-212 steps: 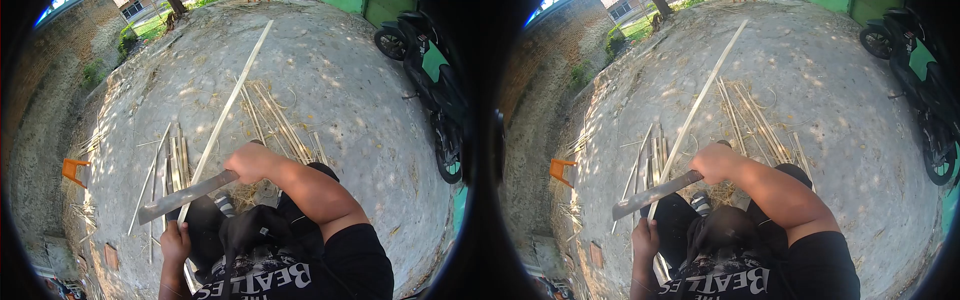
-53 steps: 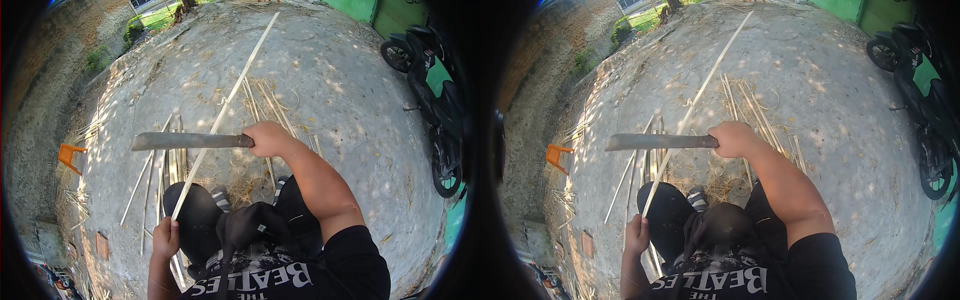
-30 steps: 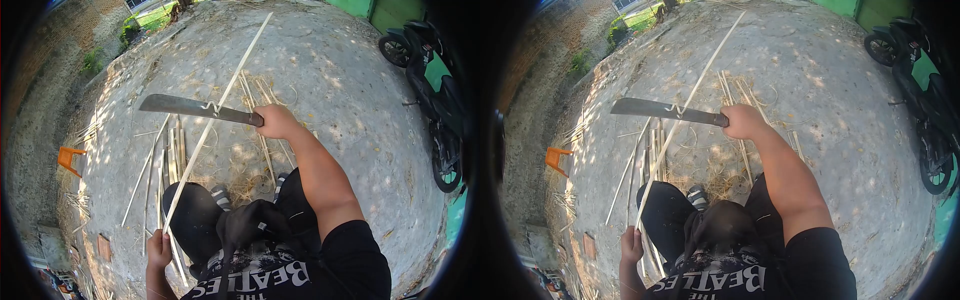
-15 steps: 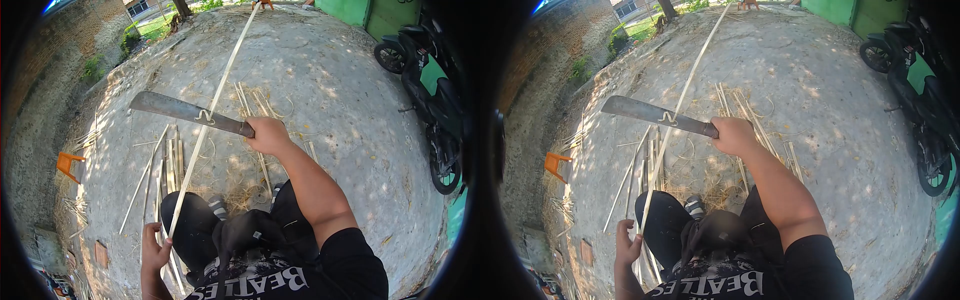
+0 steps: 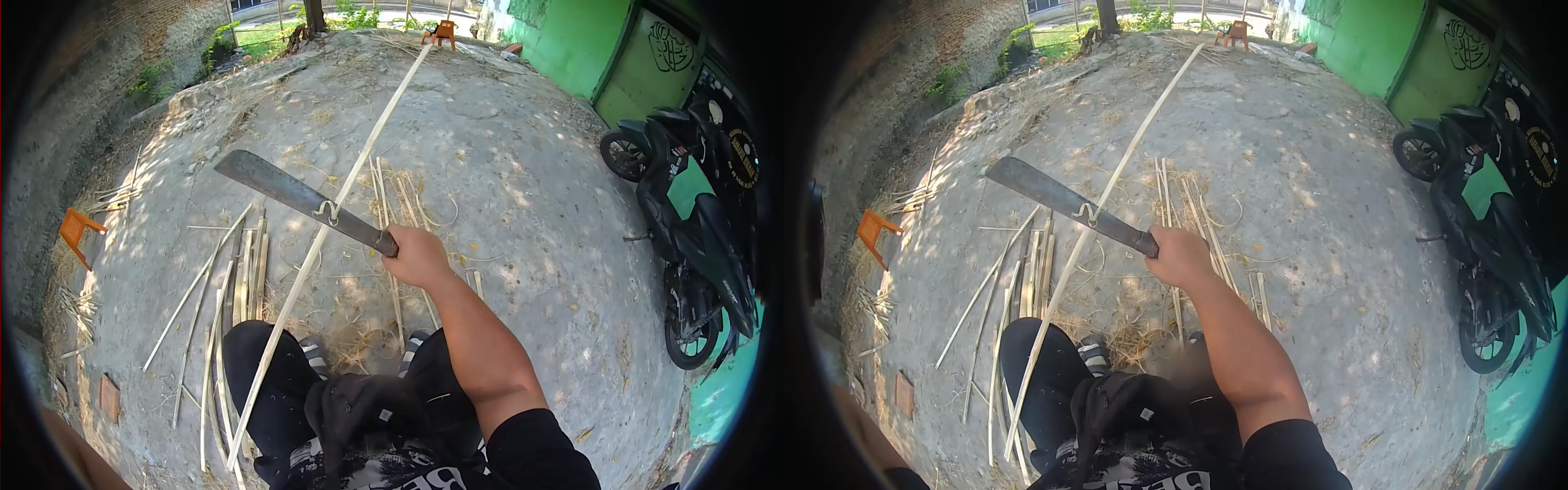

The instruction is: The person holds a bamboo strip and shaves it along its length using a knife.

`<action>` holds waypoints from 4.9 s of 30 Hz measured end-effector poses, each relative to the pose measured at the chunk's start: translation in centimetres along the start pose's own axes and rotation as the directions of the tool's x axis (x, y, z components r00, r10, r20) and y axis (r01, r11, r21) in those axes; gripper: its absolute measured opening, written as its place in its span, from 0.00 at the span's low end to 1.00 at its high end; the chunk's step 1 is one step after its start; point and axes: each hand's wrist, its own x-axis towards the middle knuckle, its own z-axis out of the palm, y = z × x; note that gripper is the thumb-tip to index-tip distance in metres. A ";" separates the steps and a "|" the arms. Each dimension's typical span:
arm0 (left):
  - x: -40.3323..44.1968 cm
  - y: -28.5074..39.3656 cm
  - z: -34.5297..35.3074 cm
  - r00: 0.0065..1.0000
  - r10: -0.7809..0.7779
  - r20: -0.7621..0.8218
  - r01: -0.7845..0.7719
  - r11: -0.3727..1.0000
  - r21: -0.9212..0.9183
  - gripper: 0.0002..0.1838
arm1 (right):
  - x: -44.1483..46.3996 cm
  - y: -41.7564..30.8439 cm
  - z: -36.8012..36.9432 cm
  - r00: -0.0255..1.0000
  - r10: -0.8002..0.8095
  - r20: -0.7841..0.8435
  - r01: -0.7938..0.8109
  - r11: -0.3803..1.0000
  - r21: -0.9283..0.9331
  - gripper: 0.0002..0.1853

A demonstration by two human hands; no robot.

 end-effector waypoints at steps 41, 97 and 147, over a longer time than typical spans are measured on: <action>-14.0 8.8 16.5 0.359 -0.481 0.800 0.688 0.715 0.122 0.21 | -2.6 -1.8 -0.6 0.985 -0.169 -0.037 0.172 0.982 0.081 0.09; -13.1 2.9 15.9 0.442 -0.471 0.763 0.513 0.831 0.216 0.21 | -0.1 0.4 0.2 0.983 -0.128 0.129 0.142 0.984 -0.108 0.09; -15.1 2.5 14.5 0.368 -0.497 0.785 0.595 0.776 0.212 0.22 | 0.5 0.1 0.0 0.937 0.065 0.345 -0.019 0.991 -0.134 0.11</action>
